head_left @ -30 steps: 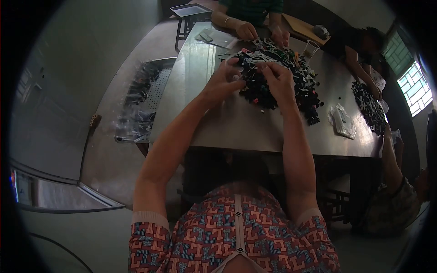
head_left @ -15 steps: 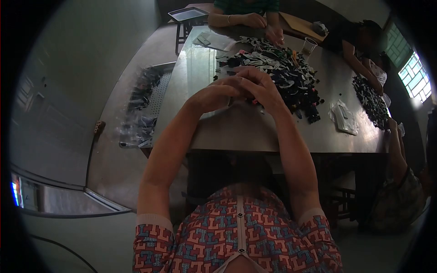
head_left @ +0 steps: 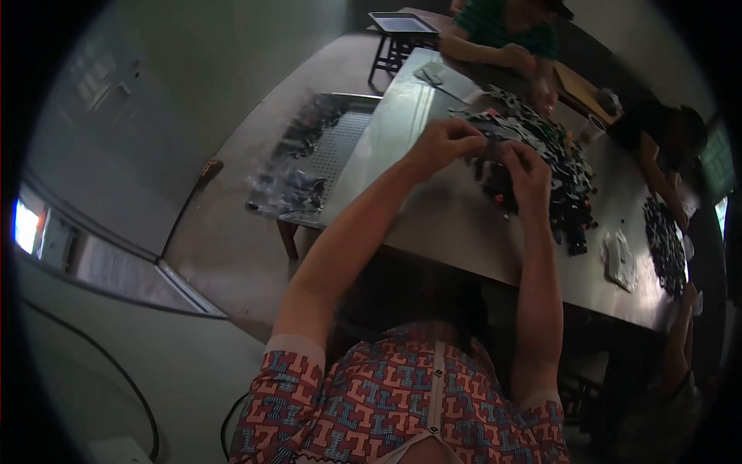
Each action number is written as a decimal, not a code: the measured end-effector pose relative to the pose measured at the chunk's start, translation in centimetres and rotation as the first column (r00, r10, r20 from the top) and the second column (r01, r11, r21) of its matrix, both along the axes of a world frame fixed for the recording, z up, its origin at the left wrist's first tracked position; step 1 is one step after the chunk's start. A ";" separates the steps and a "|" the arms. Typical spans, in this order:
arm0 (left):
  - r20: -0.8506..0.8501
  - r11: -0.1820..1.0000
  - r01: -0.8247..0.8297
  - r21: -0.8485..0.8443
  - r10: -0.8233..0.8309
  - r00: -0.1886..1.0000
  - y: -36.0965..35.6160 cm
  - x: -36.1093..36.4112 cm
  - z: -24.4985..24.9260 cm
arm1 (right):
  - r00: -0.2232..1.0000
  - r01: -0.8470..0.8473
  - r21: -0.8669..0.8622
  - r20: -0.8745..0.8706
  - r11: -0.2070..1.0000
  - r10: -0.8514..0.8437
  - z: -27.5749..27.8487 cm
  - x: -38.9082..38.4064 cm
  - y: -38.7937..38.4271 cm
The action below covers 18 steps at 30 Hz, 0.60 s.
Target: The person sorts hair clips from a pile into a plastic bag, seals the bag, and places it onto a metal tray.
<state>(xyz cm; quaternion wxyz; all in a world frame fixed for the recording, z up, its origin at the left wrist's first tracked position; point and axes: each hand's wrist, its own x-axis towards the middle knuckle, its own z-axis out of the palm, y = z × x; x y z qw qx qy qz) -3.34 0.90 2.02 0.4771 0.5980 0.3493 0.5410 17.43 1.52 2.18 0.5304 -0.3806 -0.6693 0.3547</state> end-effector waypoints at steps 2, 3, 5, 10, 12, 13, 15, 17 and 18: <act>0.020 1.000 0.025 -0.001 -0.025 0.999 -0.1 -0.1 0.2 | 0.999 -0.034 -0.012 0.012 0.999 0.034 -0.6 0.5 0.7; 0.029 0.999 0.030 0.016 -0.030 0.999 -0.3 0.1 0.2 | 1.000 -0.016 -0.028 0.020 0.999 0.016 -0.5 0.3 0.5; 0.002 0.998 -0.026 0.053 0.025 1.000 -0.3 0.0 0.3 | 0.998 -0.055 -0.036 -0.002 0.998 0.055 -0.5 0.2 0.2; -0.220 0.994 -0.056 0.095 0.076 0.973 -1.3 -1.9 2.8 | 0.996 -0.081 -0.126 -0.052 0.989 0.075 -0.3 -0.1 0.0; -0.170 0.984 -0.144 0.104 0.160 0.972 -2.3 -4.1 4.8 | 0.991 -0.080 -0.086 -0.117 0.993 0.069 -0.1 -0.3 -0.4; -0.118 0.964 -0.195 0.178 0.218 0.969 -3.0 -5.6 5.5 | 0.990 -0.084 -0.088 -0.119 0.993 0.073 -0.2 -0.2 -0.3; -0.131 0.894 -0.358 0.270 0.402 0.906 -4.5 -9.4 6.6 | 0.994 -0.063 -0.085 -0.096 0.994 0.055 -0.5 0.2 0.0; -0.072 0.812 -0.544 0.212 0.568 0.820 -6.5 -13.1 6.9 | 0.995 -0.065 -0.083 -0.082 0.994 0.058 -0.6 0.0 -0.1; -0.092 0.761 -0.608 0.225 0.638 0.765 -7.3 -15.3 6.4 | 0.996 -0.065 -0.082 -0.064 0.994 0.060 -0.7 -0.1 -0.2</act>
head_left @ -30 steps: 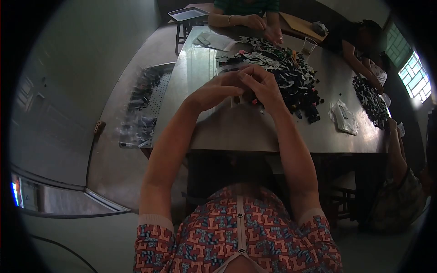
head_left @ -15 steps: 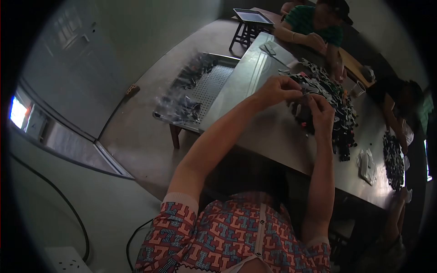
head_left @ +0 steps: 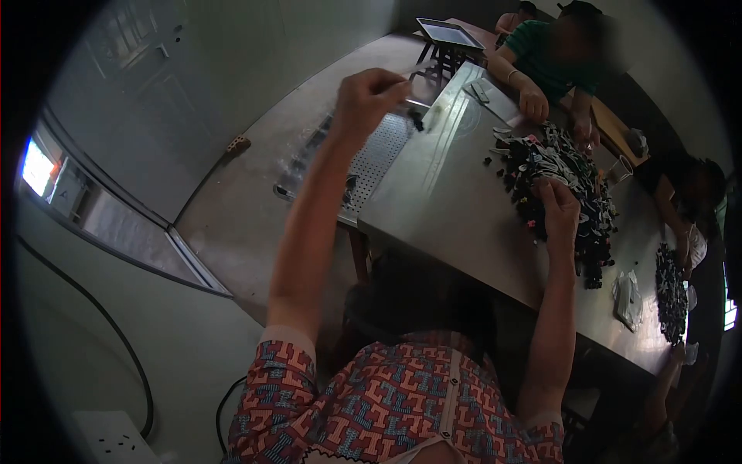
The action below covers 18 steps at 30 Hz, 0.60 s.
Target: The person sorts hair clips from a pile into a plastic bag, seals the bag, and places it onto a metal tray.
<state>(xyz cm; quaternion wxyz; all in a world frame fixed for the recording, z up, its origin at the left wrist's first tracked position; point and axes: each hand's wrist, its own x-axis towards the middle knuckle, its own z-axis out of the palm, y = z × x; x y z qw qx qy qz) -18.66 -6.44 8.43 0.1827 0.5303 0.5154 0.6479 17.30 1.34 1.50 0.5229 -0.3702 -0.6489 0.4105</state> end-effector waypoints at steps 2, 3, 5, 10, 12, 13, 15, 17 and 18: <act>-0.014 0.988 -0.147 -0.039 0.147 0.989 -1.1 -4.0 -2.3 | 0.998 0.002 0.003 0.065 1.000 -0.002 -0.5 0.0 0.2; -0.006 0.975 -0.207 -0.077 0.207 0.978 -1.4 -5.8 -4.1 | 0.991 0.001 0.010 0.135 1.000 -0.003 -0.7 -0.1 0.3; -0.045 0.941 -0.316 -0.124 0.313 0.949 -1.0 -9.4 -9.7 | 0.984 0.001 0.007 0.177 1.000 -0.003 -0.7 -0.5 0.1; -0.004 0.904 -0.356 -0.235 0.365 0.931 0.8 -13.7 -24.7 | 0.968 -0.047 0.068 0.250 0.997 0.029 -1.8 -1.0 0.4; 0.038 0.836 -0.429 -0.342 0.469 0.882 2.4 -14.2 -29.0 | 0.932 -0.042 0.094 0.363 0.995 0.005 -2.2 -0.8 0.8; 0.040 0.837 -0.427 -0.342 0.467 0.883 3.0 -14.0 -29.5 | 0.931 -0.041 0.095 0.365 0.995 0.003 -2.2 -0.8 0.9; 0.046 0.814 -0.440 -0.380 0.492 0.869 3.9 -13.6 -30.8 | 0.908 -0.024 0.099 0.418 0.995 -0.020 -2.5 -0.7 0.9; 0.093 0.819 -0.429 -0.382 0.496 0.863 5.7 -14.5 -33.1 | 0.909 -0.022 0.108 0.417 0.994 -0.025 -2.5 -0.9 0.7; 0.140 0.824 -0.417 -0.382 0.498 0.856 6.1 -14.4 -32.7 | 0.909 -0.020 0.117 0.415 0.993 -0.030 -2.5 -1.0 0.6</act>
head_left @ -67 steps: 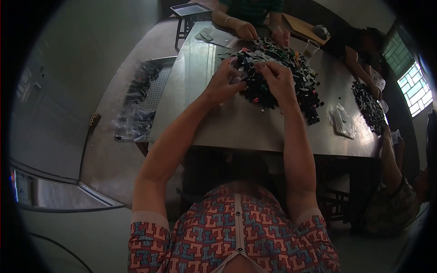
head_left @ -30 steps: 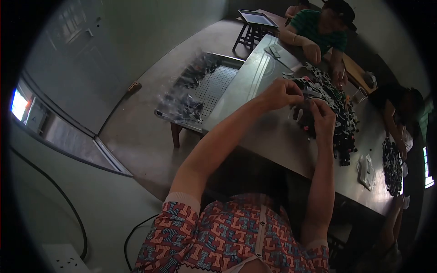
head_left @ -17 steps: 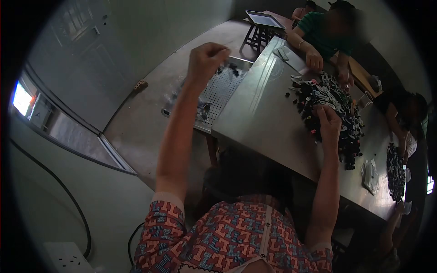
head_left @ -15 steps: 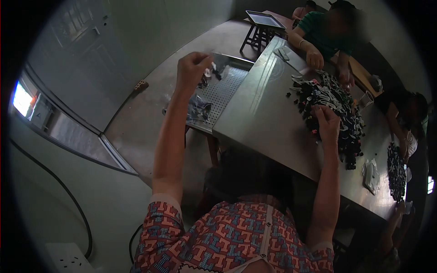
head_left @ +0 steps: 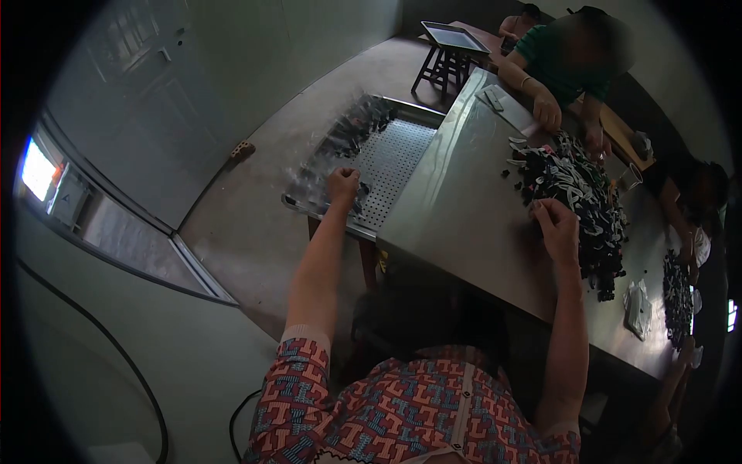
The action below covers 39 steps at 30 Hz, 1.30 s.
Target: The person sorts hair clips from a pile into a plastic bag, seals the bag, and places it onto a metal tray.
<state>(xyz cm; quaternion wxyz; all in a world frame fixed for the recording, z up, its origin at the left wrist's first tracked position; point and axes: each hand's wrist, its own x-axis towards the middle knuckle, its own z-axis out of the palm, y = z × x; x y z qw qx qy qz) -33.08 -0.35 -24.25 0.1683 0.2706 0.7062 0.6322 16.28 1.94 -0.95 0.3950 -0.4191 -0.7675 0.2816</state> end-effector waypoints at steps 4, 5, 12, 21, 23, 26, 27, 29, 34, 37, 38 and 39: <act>-0.298 0.977 -0.173 -0.124 0.129 0.946 -0.6 0.3 0.9 | 0.999 -0.034 0.017 -0.013 0.999 0.034 0.2 -0.2 -0.5; -0.339 0.960 -0.206 -0.188 0.133 0.931 -1.0 0.1 1.3 | 1.000 -0.025 0.017 -0.009 1.000 0.025 0.4 -0.2 -0.7; -0.665 0.968 -0.249 -0.019 0.173 0.727 -3.3 0.1 5.7 | 1.000 0.005 0.055 0.021 0.998 -0.007 1.0 -0.3 -1.2; -0.561 0.889 0.385 0.247 -0.193 0.805 -2.4 11.1 24.5 | 0.997 0.067 0.218 -0.054 0.974 -0.057 4.1 0.5 -2.9; -0.533 0.832 0.538 0.132 -0.399 0.746 -3.4 16.0 28.1 | 0.992 0.084 -0.003 -0.089 0.996 -0.084 7.0 1.6 -4.7; -0.619 0.736 0.676 0.038 -0.513 0.595 -2.5 21.1 29.6 | 0.982 0.160 0.086 -0.119 0.983 -0.149 7.0 5.1 -4.8; -0.701 0.684 0.730 -0.004 -0.522 0.485 -2.5 22.8 29.8 | 0.977 0.198 0.154 -0.110 0.968 -0.182 7.0 6.4 -4.9; -0.705 0.657 0.748 -0.099 -0.576 0.413 -2.7 26.0 29.9 | 0.948 0.317 0.185 -0.078 0.930 -0.308 6.8 10.2 -5.0; -0.727 0.635 0.754 -0.169 -0.597 0.340 -0.5 28.9 26.3 | 0.664 0.684 0.411 -0.009 0.603 -0.748 3.0 23.2 -4.8; -0.630 0.670 0.726 -0.154 -0.632 0.450 1.6 28.8 23.3 | 0.464 0.715 0.535 0.116 0.449 -0.878 1.2 29.1 -6.4; -0.575 0.682 0.714 -0.161 -0.653 0.493 2.0 28.3 22.1 | 0.459 0.720 0.532 0.116 0.445 -0.881 0.7 30.3 -6.7; -0.573 0.678 0.716 -0.165 -0.657 0.490 2.0 28.2 22.1 | 0.459 0.733 0.506 0.125 0.455 -0.880 0.4 31.2 -7.1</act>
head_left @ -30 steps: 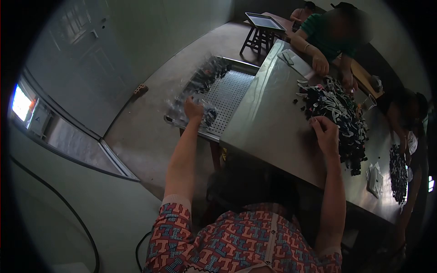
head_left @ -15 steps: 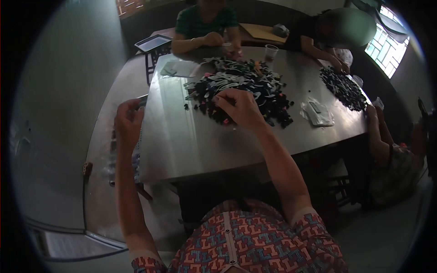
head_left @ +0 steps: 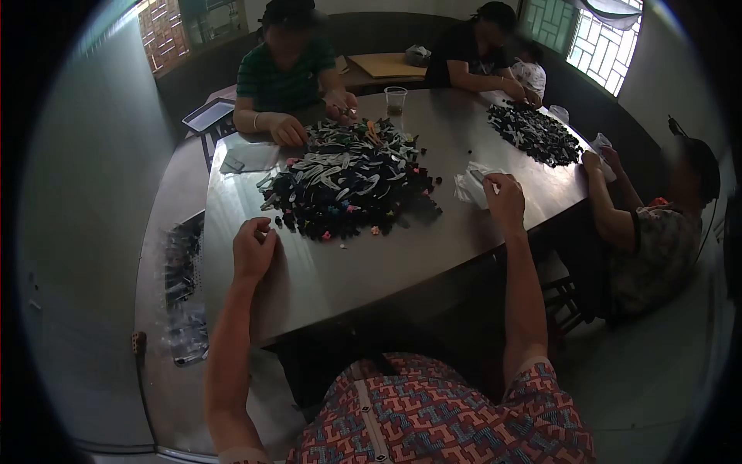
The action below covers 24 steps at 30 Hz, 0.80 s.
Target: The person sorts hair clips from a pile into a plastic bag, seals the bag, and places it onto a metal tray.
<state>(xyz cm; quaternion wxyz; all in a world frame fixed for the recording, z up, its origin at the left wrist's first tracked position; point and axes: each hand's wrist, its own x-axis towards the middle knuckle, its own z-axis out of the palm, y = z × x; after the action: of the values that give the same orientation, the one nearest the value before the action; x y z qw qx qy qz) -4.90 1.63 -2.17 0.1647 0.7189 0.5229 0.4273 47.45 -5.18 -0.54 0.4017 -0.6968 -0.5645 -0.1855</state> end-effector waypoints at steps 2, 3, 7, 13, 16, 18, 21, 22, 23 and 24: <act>0.100 1.000 0.021 -0.012 -0.019 0.995 -0.1 -0.1 -0.1 | 1.000 0.005 -0.025 -0.025 1.000 -0.005 -1.1 0.8 -0.3; 0.097 1.000 0.023 -0.011 -0.022 0.995 -0.3 0.0 0.0 | 0.998 0.018 0.006 0.060 1.000 -0.019 -1.5 0.6 -0.4; 0.051 1.000 0.014 0.023 -0.015 0.999 -1.0 0.3 0.0 | 0.982 0.097 0.049 0.159 0.994 -0.104 -2.1 -0.8 -0.9; 0.063 1.000 0.016 0.021 -0.018 0.998 -0.8 0.1 -0.2 | 0.953 0.203 0.034 0.221 0.979 -0.206 -2.2 -1.1 -1.0; 0.066 1.000 0.019 0.010 -0.019 0.998 -0.7 0.1 -0.3 | 0.948 0.224 0.024 0.226 0.974 -0.223 -2.1 -1.2 -0.9; 0.072 1.000 0.021 0.010 -0.022 0.997 -0.8 0.0 -0.2 | 0.954 0.227 0.020 0.196 0.974 -0.227 -2.1 -1.3 -0.7; 0.050 1.000 0.021 0.007 -0.021 0.999 -0.8 0.0 -0.2 | 0.957 0.224 0.046 0.179 0.973 -0.229 -2.4 -1.1 -0.7; 0.041 1.000 0.018 0.010 -0.019 0.999 -0.7 0.0 -0.3 | 0.955 0.212 0.078 0.193 0.974 -0.224 -2.5 -1.1 -0.7; 0.032 1.000 0.015 0.014 -0.015 0.999 -0.6 -0.1 -0.4 | 0.955 0.213 0.080 0.192 0.974 -0.225 -2.5 -1.1 -0.7; 0.031 1.000 0.014 0.016 -0.014 0.999 -0.7 -0.1 -0.3 | 0.961 0.225 0.051 0.152 0.973 -0.230 -2.5 -1.2 -0.7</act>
<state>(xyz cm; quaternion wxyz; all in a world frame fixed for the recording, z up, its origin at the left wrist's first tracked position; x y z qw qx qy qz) -5.03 0.95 -2.47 0.1701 0.7171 0.5117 0.4415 46.28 -5.91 -3.09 0.3437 -0.7335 -0.5075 -0.2938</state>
